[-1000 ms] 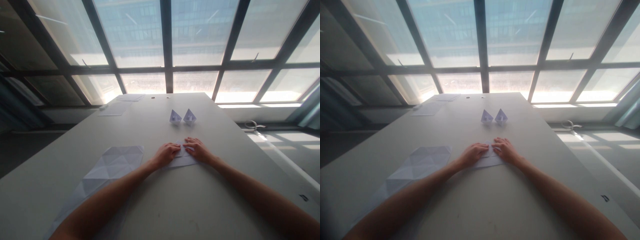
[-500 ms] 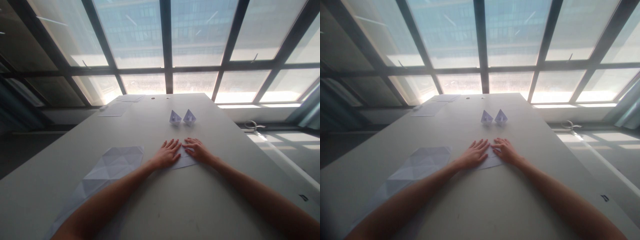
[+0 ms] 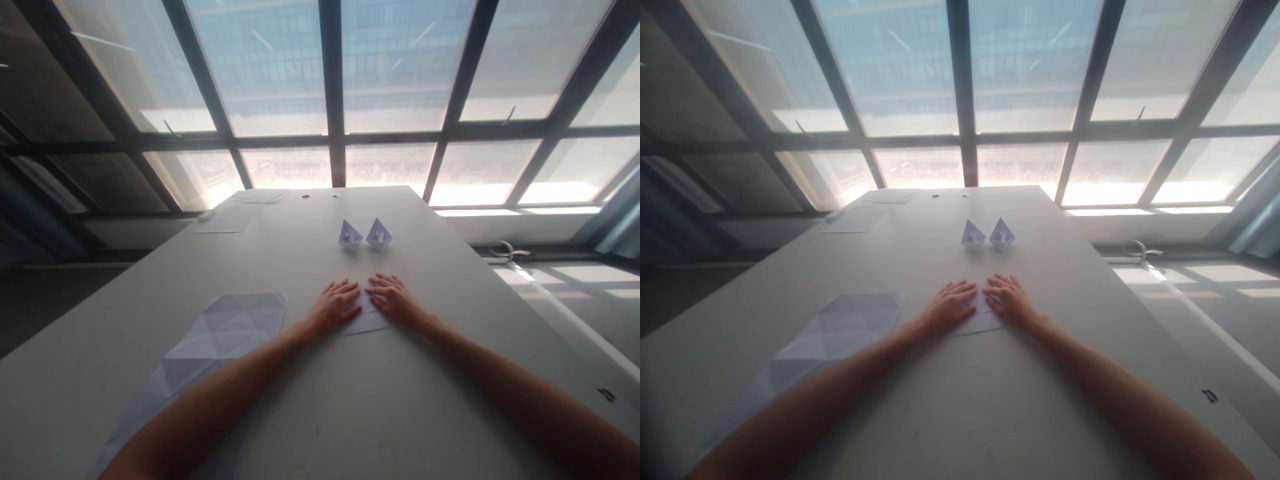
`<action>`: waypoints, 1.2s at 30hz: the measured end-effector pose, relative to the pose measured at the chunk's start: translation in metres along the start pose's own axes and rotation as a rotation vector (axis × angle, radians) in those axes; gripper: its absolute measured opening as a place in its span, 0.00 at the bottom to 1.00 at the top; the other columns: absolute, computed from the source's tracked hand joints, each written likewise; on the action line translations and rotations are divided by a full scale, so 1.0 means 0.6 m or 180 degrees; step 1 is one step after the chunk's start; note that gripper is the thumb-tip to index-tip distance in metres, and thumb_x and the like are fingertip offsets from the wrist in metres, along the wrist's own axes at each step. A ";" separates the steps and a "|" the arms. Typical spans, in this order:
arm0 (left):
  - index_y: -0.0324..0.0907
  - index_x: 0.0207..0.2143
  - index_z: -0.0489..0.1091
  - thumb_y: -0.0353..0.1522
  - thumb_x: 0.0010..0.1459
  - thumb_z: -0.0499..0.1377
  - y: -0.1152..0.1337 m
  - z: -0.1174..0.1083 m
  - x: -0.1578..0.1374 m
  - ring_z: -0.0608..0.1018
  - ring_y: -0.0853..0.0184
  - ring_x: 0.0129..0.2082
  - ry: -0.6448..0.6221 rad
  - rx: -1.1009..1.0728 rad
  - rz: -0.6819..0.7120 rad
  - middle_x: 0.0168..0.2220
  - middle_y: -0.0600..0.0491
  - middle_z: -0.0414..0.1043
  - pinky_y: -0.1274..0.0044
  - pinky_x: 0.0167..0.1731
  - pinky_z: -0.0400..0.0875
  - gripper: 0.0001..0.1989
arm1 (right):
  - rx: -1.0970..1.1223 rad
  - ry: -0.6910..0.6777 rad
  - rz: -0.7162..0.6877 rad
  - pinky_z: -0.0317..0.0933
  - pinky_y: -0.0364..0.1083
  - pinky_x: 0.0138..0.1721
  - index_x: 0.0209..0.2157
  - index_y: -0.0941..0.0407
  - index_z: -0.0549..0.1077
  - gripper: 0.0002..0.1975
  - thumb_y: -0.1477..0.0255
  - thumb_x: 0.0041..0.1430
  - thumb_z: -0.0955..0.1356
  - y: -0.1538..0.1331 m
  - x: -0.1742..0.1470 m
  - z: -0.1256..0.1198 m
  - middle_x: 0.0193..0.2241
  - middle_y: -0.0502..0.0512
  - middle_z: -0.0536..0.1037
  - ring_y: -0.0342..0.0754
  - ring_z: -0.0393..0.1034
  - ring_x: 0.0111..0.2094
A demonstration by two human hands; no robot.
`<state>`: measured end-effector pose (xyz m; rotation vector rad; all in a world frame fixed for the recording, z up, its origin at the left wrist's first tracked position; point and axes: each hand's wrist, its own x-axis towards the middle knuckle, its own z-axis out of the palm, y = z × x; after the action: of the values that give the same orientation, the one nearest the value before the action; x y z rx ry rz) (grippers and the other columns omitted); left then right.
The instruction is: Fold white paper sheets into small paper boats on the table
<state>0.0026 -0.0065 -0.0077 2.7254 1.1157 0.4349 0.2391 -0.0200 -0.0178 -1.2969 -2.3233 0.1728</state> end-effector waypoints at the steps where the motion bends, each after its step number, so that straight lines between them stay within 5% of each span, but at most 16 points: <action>1: 0.48 0.60 0.65 0.44 0.66 0.53 0.000 -0.001 0.001 0.62 0.58 0.64 0.0093 -0.0048 0.0053 0.63 0.50 0.63 0.61 0.63 0.53 0.23 | -0.0031 0.0012 0.0014 0.46 0.64 0.63 0.52 0.49 0.75 0.16 0.70 0.64 0.65 -0.002 0.000 0.000 0.58 0.58 0.69 0.57 0.56 0.63; 5: 0.46 0.48 0.75 0.41 0.66 0.55 0.002 -0.008 0.006 0.71 0.62 0.57 0.0204 -0.0302 0.0468 0.53 0.51 0.74 0.69 0.60 0.60 0.15 | -0.0121 0.0021 0.0095 0.46 0.63 0.63 0.52 0.50 0.75 0.16 0.69 0.64 0.65 -0.008 0.000 0.000 0.58 0.59 0.70 0.57 0.56 0.63; 8: 0.45 0.48 0.74 0.39 0.68 0.51 0.010 -0.014 0.005 0.71 0.64 0.57 0.0100 -0.0364 0.0645 0.53 0.51 0.74 0.72 0.60 0.61 0.16 | -0.0213 0.0042 0.0149 0.46 0.63 0.63 0.51 0.50 0.75 0.15 0.69 0.64 0.65 -0.008 0.001 -0.001 0.57 0.59 0.70 0.57 0.55 0.63; 13: 0.40 0.64 0.58 0.46 0.67 0.49 0.025 -0.018 -0.005 0.58 0.60 0.66 -0.0156 -0.0143 0.0623 0.65 0.45 0.56 0.68 0.64 0.52 0.29 | -0.0334 0.0148 0.0357 0.48 0.64 0.62 0.52 0.52 0.75 0.16 0.70 0.64 0.64 0.002 0.003 -0.005 0.57 0.61 0.70 0.59 0.58 0.62; 19: 0.40 0.68 0.47 0.56 0.60 0.50 0.026 -0.018 -0.011 0.49 0.57 0.69 -0.0429 0.0028 0.0650 0.69 0.43 0.44 0.64 0.66 0.44 0.43 | -0.0321 0.0307 0.0323 0.52 0.60 0.61 0.51 0.55 0.75 0.16 0.71 0.64 0.64 0.007 0.004 -0.005 0.55 0.63 0.71 0.58 0.60 0.60; 24: 0.42 0.69 0.45 0.53 0.63 0.49 0.026 -0.015 -0.010 0.50 0.59 0.69 -0.0371 0.0009 0.0588 0.69 0.45 0.46 0.65 0.66 0.44 0.40 | 0.0046 0.0312 -0.0082 0.62 0.51 0.53 0.46 0.53 0.78 0.15 0.75 0.64 0.63 -0.006 0.003 -0.012 0.46 0.58 0.77 0.52 0.68 0.50; 30: 0.42 0.69 0.44 0.52 0.64 0.49 0.027 -0.013 -0.010 0.50 0.59 0.68 -0.0355 -0.0013 0.0548 0.69 0.45 0.46 0.65 0.66 0.44 0.39 | -0.0035 0.0177 -0.0160 0.61 0.49 0.52 0.46 0.53 0.78 0.14 0.75 0.65 0.63 -0.021 0.003 -0.022 0.43 0.57 0.77 0.51 0.68 0.47; 36: 0.44 0.64 0.57 0.44 0.65 0.53 0.032 -0.020 -0.006 0.61 0.58 0.64 -0.0112 0.0071 0.0566 0.63 0.46 0.61 0.63 0.65 0.49 0.29 | -0.0126 0.0047 -0.0117 0.59 0.49 0.52 0.47 0.53 0.77 0.21 0.84 0.58 0.62 -0.021 0.001 -0.024 0.46 0.56 0.78 0.51 0.67 0.49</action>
<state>0.0086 -0.0220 0.0076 2.8520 0.8783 0.3987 0.2358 -0.0279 -0.0006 -1.2690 -2.3474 0.1056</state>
